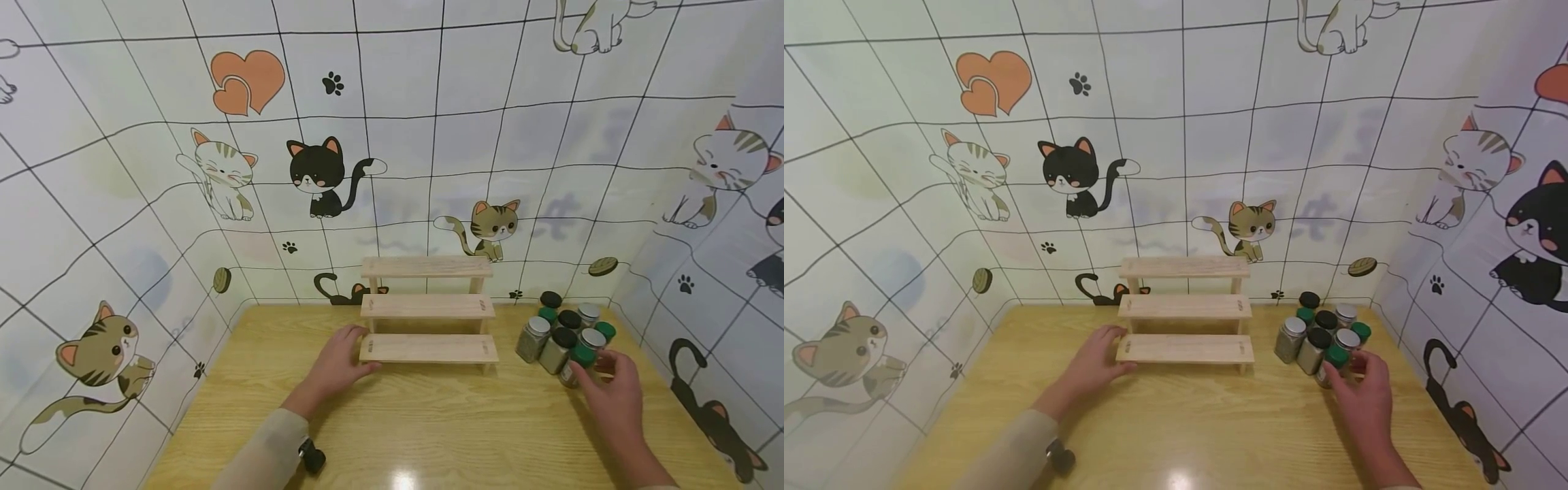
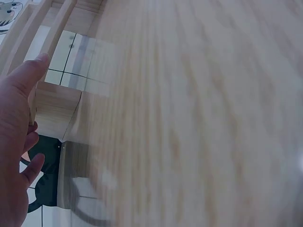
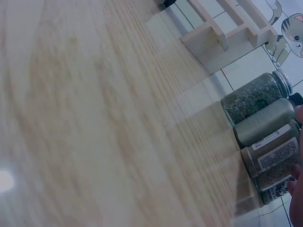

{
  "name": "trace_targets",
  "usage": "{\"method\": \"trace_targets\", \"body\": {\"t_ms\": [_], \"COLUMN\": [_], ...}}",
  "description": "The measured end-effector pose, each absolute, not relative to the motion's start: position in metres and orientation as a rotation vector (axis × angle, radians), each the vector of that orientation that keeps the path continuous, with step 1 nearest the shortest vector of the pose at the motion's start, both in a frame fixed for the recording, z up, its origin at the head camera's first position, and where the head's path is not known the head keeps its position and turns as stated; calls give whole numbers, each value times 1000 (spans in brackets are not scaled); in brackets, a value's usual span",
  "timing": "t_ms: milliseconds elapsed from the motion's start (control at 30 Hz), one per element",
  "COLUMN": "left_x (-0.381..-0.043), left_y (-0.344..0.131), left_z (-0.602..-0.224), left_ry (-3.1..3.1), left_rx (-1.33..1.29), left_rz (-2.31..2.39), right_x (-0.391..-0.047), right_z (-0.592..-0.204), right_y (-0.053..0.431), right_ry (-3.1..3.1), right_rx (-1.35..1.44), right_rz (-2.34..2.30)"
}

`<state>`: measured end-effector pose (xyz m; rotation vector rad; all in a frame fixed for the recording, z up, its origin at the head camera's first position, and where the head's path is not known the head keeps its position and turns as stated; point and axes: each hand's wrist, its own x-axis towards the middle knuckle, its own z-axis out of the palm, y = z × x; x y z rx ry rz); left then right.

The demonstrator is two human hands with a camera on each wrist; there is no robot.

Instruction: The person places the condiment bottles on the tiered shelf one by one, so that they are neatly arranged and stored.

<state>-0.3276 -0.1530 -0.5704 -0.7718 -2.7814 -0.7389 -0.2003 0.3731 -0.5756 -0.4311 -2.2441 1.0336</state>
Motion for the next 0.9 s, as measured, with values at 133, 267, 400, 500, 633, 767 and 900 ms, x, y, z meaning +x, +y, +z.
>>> {"method": "trace_targets", "body": {"t_ms": [133,267,400,500,633,767,900], "left_x": [-330,-331,-333,-334,-335,-334,-333], "left_y": [-151,-150,-151,-151,-151,-151,-152], "left_z": [-571,-575,-579,-581,-581,-579,-578], "left_ry": [-2763,-2748,-2742,-2750,-2768,-2783,-2790], "left_rx": [-750,-724,-720,-715,-707,-695,-679], "left_rz": [-850,-909,-964,-988,-1002,-1016,-1028], "right_x": [-205,-207,-207,-208,-209,-209,-209], "right_z": [-580,-582,-581,-582,-583,-583,-582], "right_y": [369,363,358,357,356,357,357], "right_ry": [-2169,-2137,-2139,-2128,-2101,-2057,-2000], "right_rx": [-445,-500,-569,-565,-531,-465,-398], "right_rz": [1042,1057,1064,1061,1061,1043,1027]}}
